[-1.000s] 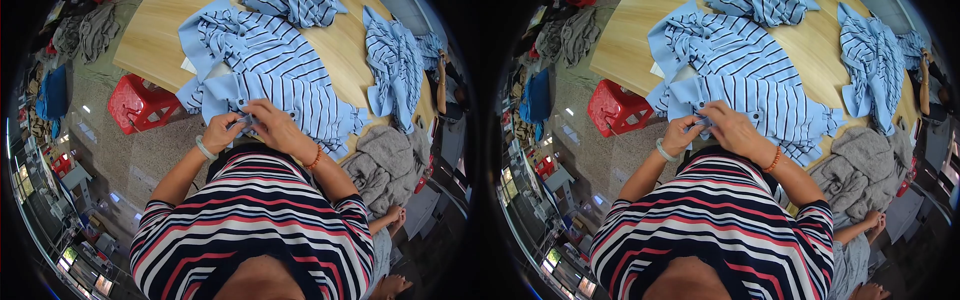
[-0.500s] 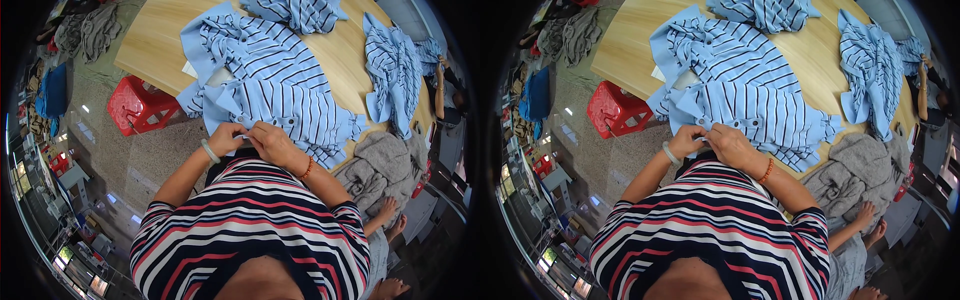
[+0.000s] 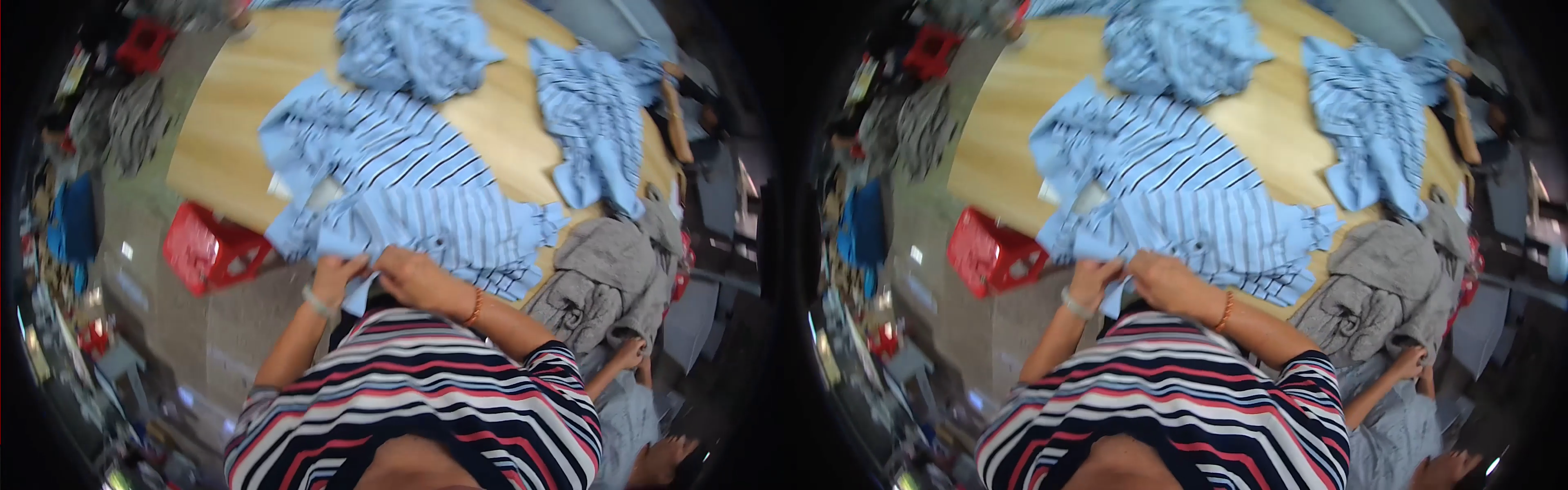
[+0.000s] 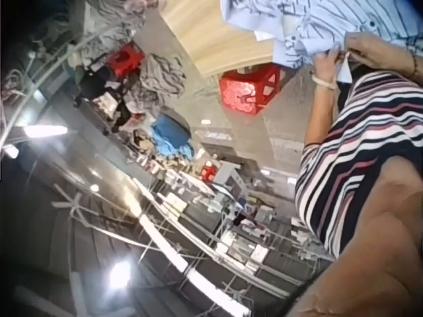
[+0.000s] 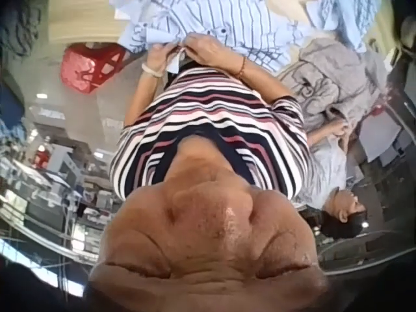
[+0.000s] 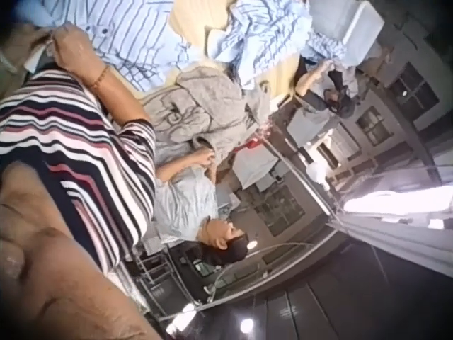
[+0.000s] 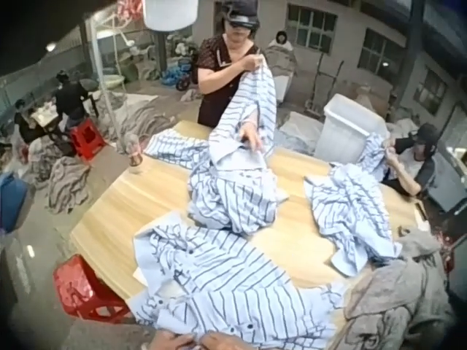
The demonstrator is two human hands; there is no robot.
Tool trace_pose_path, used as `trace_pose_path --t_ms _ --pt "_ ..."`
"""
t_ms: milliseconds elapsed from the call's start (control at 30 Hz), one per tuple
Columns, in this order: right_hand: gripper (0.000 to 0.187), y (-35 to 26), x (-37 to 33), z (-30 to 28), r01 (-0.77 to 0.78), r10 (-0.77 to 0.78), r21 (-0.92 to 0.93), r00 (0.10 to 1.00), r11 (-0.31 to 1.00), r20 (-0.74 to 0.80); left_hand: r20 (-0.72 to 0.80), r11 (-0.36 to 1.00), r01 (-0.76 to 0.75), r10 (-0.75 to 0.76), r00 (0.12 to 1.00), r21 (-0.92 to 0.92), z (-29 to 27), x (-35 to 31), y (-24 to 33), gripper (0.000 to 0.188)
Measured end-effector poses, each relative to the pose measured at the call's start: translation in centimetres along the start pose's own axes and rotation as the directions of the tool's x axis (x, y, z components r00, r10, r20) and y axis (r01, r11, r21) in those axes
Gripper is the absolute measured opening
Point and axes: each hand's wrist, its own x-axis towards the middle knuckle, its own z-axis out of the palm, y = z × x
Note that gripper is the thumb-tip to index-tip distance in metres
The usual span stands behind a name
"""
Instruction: Folding blue and white striped shirts on a work table in a garment factory.
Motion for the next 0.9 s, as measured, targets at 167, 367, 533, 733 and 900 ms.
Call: trace_pose_path --t_ms 167,367,533,733,900 --pt "0.013 0.4 0.6 0.6 0.061 -0.067 -0.072 0.994 0.996 -0.087 0.060 0.982 -0.157 0.152 0.987 0.100 -0.5 0.0 0.3 0.019" --pt "0.014 -1.3 0.7 0.4 0.014 -0.036 -0.105 0.976 0.994 -0.213 0.068 0.988 -0.065 0.075 0.995 -0.139 0.0 -0.4 0.4 0.017" --pt "0.014 -0.3 0.1 0.6 0.042 -0.081 -0.201 0.979 0.979 -0.189 0.143 0.993 -0.081 0.093 0.985 -0.089 0.7 -0.2 1.6 0.016" --pt "0.016 1.0 0.7 -0.3 0.058 -0.077 -0.115 0.983 0.992 -0.167 0.309 0.909 -0.256 0.153 0.939 0.329 0.6 -0.8 3.1 0.021" --pt "0.015 1.0 0.9 -0.7 0.060 -0.068 -0.087 0.993 0.994 -0.095 0.248 0.579 -0.400 0.325 0.912 0.711 1.3 -0.9 3.7 0.017"
